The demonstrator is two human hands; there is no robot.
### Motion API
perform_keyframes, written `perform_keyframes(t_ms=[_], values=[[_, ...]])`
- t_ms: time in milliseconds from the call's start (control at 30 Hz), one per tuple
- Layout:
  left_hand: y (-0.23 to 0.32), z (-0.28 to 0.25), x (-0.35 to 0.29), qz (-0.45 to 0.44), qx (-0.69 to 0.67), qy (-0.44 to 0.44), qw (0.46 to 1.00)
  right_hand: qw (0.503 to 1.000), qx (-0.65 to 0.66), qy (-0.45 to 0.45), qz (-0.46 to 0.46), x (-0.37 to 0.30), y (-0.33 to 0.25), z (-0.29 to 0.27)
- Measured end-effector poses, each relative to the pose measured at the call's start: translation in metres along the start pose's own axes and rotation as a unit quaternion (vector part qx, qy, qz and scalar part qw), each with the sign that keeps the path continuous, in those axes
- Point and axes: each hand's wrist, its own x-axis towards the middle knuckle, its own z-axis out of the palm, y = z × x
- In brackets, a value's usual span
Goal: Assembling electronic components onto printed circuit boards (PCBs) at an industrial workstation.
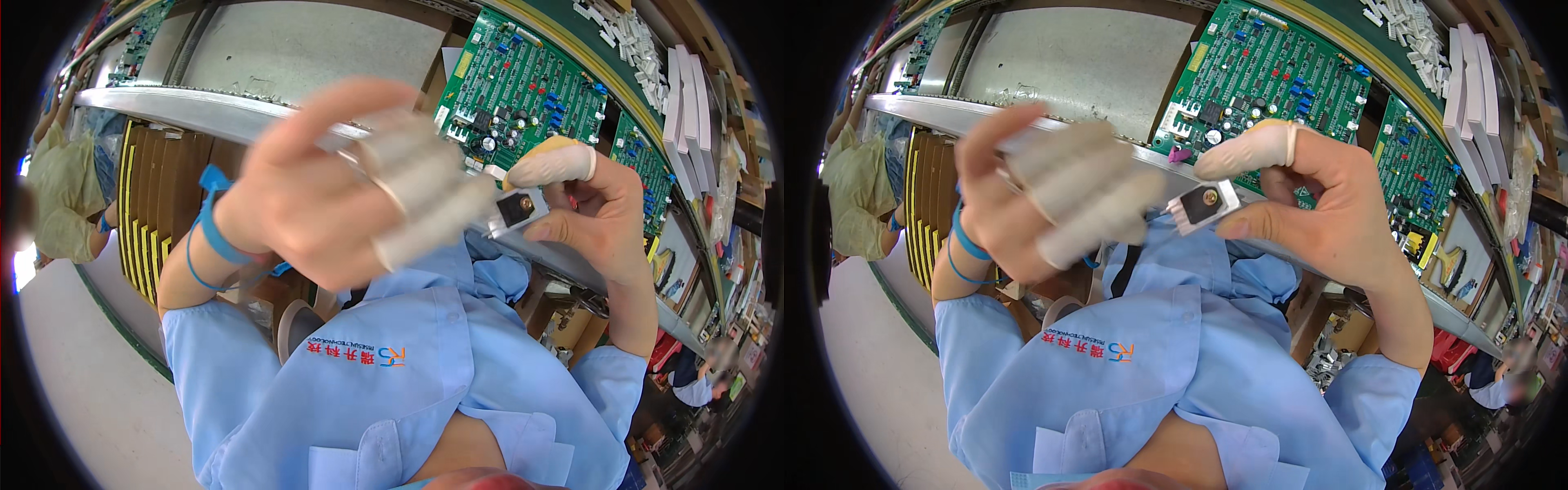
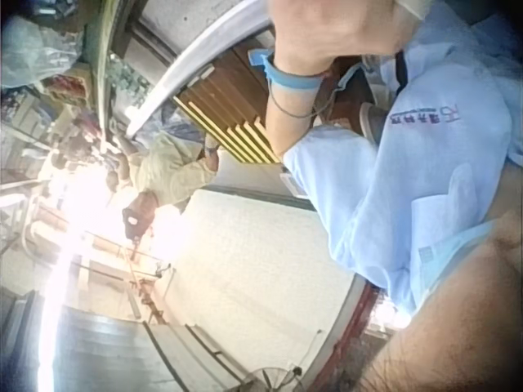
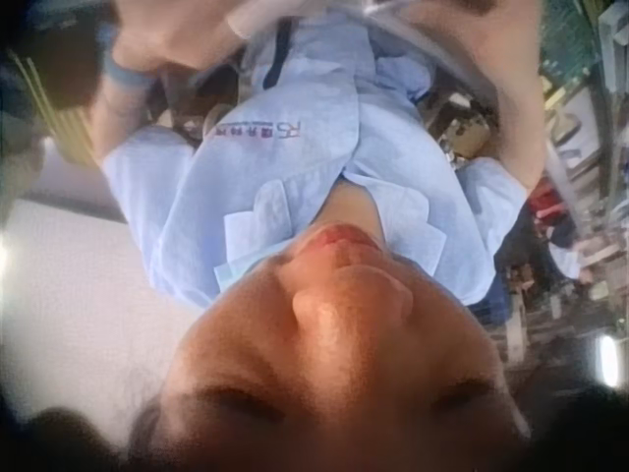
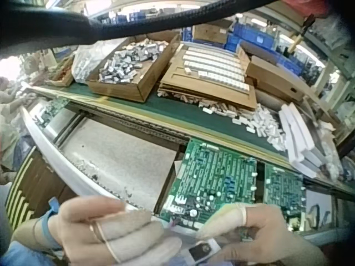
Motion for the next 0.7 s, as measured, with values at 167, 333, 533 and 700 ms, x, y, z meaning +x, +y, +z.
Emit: perform_keyframes(t_ms=[167,333,533,700], values=[[-0.058,-0.056,-0.068,-0.193,0.371,-0.123,0.9,0.997,-0.057,0.051,0.012,-0.005,0.0,-0.013],[-0.105,-0.141,-0.251,-0.595,0.407,-0.358,0.593,0.939,-0.313,0.142,0.0,-0.014,0.001,-0.025],[-0.101,-0.167,-0.391,-0.756,0.239,-0.3,0.53,0.867,-0.474,0.134,-0.072,-0.006,0.007,-0.013],[-0.077,-0.132,-0.351,-0.725,0.212,-0.233,0.613,0.856,-0.498,0.107,-0.086,-0.005,0.011,-0.005]])
